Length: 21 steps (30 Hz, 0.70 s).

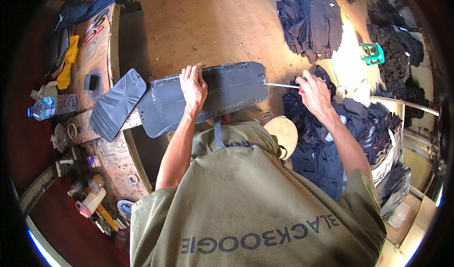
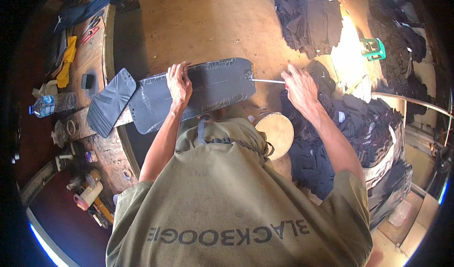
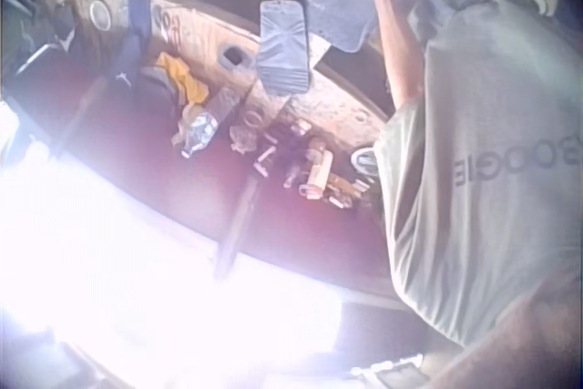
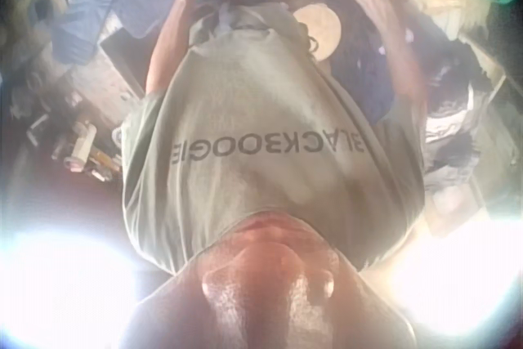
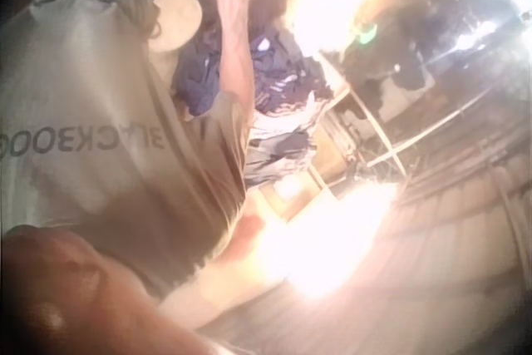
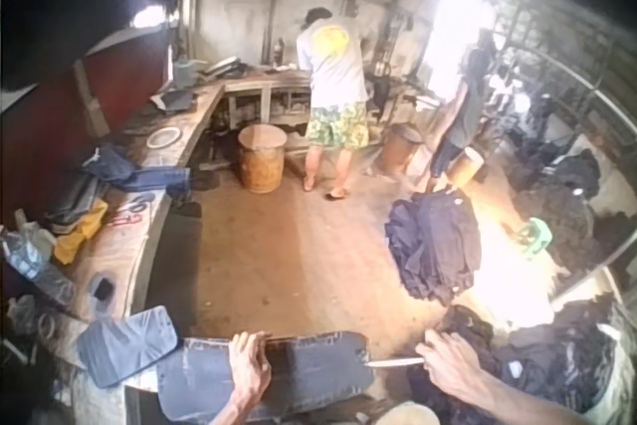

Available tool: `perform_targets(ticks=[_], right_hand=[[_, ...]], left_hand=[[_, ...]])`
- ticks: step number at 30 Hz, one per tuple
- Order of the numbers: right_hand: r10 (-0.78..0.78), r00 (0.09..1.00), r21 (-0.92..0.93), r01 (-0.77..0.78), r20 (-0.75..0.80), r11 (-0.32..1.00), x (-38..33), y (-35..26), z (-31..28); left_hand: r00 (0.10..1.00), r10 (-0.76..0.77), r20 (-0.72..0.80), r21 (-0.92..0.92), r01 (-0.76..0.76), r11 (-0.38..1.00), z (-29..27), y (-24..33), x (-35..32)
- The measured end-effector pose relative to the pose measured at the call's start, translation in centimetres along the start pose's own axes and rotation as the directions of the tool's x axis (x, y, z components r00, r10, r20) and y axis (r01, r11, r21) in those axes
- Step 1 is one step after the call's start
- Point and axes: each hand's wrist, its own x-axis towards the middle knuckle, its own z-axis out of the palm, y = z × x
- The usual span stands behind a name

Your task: The person uses a red-handled screwdriver to puncture holes in a dark gray rubber-like material on a wooden workbench. After finishing the puncturing, the person picks up a pair of dark blue pants and rubs a small black rectangular object along the fabric surface.

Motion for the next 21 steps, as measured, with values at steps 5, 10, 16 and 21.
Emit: perform_targets(ticks=[5, 10, 16, 21], right_hand=[[0.366, 0.931, 0.546, -0.31, 0.007, 0.778, 0.9, -0.9, 3.8], [0.274, 0.96, 0.689, -0.234, 0.053, 0.686, 4.1, -4.7, 10.0], [0.068, 0.984, 0.546, 0.033, -0.163, 0.837, 4.8, -4.2, 10.6], [-0.108, 0.921, 0.56, 0.317, -0.374, 0.765, 5.2, -3.7, 9.0]], left_hand=[[0.994, -0.096, -0.043, -0.024, 0.095, 0.995, 0.8, 2.8, -0.6], [0.983, -0.169, 0.079, -0.189, 0.181, 0.965, 1.6, 6.8, -3.0], [0.996, -0.085, 0.042, -0.111, 0.089, 0.99, 1.9, 6.6, -4.2], [0.994, -0.106, -0.01, -0.119, 0.104, 0.987, 2.1, 7.3, -3.9]])
